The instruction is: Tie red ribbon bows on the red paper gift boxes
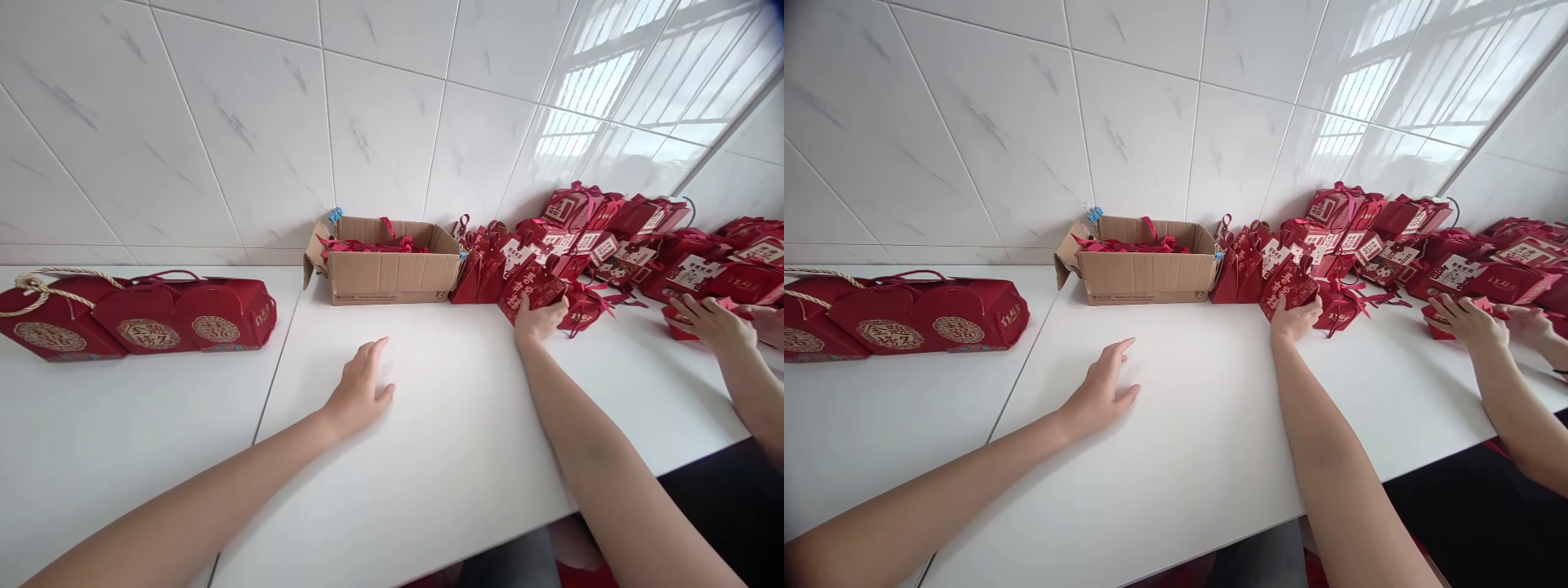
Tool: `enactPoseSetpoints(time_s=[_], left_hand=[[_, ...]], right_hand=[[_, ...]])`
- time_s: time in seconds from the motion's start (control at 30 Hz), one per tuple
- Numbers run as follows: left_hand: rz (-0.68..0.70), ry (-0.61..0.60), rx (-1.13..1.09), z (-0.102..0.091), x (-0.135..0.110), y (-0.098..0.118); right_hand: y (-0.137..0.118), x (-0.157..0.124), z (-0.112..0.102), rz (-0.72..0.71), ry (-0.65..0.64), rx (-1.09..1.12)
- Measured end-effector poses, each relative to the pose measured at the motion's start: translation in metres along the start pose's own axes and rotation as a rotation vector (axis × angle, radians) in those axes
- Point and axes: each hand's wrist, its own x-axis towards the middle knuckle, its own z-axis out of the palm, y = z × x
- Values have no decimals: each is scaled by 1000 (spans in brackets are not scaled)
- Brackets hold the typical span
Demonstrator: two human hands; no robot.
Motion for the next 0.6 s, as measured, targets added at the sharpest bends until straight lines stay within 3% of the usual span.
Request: enactPoseSetpoints(time_s=[0.33, 0.6], left_hand=[[-12, -40, 11, 2, 3, -6], [-13, -16, 23, 6, 4, -4]], right_hand=[[7, 5, 4, 37, -34, 75], [17, -1, -16, 141, -144, 241]])
